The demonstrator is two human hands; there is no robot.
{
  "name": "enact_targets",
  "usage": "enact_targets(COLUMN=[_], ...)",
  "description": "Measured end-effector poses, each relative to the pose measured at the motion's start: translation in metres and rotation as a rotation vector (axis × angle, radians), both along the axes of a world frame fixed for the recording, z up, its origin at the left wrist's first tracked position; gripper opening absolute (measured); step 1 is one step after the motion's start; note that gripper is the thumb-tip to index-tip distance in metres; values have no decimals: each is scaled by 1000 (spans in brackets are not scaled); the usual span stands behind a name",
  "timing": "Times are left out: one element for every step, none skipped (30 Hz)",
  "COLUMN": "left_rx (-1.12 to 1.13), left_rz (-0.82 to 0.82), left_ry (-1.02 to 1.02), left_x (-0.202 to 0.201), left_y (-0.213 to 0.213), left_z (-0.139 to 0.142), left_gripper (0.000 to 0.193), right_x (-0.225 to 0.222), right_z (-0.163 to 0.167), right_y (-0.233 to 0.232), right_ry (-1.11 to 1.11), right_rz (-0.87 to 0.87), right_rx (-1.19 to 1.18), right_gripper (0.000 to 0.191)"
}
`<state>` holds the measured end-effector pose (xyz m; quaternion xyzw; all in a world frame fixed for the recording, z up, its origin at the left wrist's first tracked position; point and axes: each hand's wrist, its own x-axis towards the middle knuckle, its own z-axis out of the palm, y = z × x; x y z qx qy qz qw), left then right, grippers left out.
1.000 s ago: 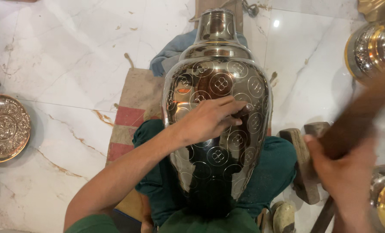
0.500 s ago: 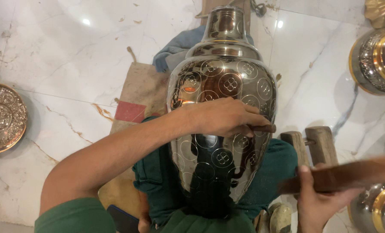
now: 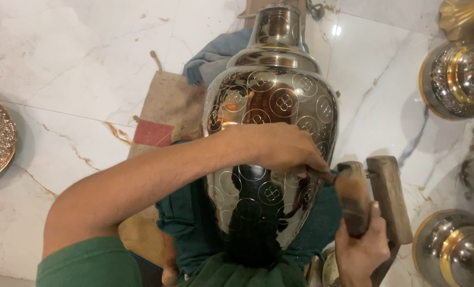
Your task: The person sits on the floor with a large brass vase held between their legs and hammering a punch held against the vase surface with a mallet to emboss circular decorative patterns. The person then traces the pattern lines with a small pointed hand tool, working around the vase surface.
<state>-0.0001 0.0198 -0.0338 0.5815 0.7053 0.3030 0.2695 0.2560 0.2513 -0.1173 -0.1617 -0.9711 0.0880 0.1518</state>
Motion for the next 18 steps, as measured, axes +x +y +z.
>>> enact_targets(left_rx=[172, 351, 530, 498, 463, 426, 347, 265, 184, 225, 268, 310, 312, 315, 320, 281, 240, 197], left_rz=[102, 190, 278, 338, 396, 451, 449, 440, 424, 376, 332, 290, 265, 240, 215, 200, 186, 171], left_ry=[-53, -104, -156, -114, -73, -29, -65, -101, -134, -113, -98, -86, -66, -44, -15, -11, -11, -9], left_x=[0, -2, -4, -4, -4, -5, -5, -4, -4, -7, -10, -11, -13, -15, -18, -19, -18, -19], left_y=[-3, -8, -11, -16, -23, -26, -27, -27, -26, -27, -27, -27, -26, -25, -25, -23, -21, -21], left_z=[0, -1, -1, -1, -2, -2, -2, -3, -3, -3, -4, -4, -4, -5, -5, -4, -4, -3], left_gripper=[46, 48, 49, 48, 48, 47, 51, 55, 59, 58, 56, 55, 54, 53, 52, 52, 53, 53], right_x=[-1, -5, -10, -15, -20, -27, -34, -39, -44, -46, -49, -50, -51, -51, -51, -50, -49, -49], right_z=[4, 7, 10, 17, 22, 28, 34, 40, 45, 49, 53, 56, 57, 58, 57, 57, 56, 55], right_y=[1, 1, -1, 0, -1, -1, -3, -4, -6, -8, -8, -8, -7, -5, -2, 3, 8, 12], right_ry=[78, 160, 242, 167, 91, 19, -110, -236, -359, -376, -399, -424, -419, -410, -394, -357, -324, -289], right_rz=[3, -1, -1, -26, -54, -82, -72, -67, -69, -59, -46, -31, -25, -18, -8, 19, 48, 76], right_rx=[-166, -326, -488, -434, -382, -331, -312, -295, -277, -291, -302, -313, -335, -356, -374, -282, -192, -105], right_gripper=[71, 69, 69, 71, 74, 77, 81, 85, 89, 89, 89, 88, 88, 87, 87, 85, 83, 81])
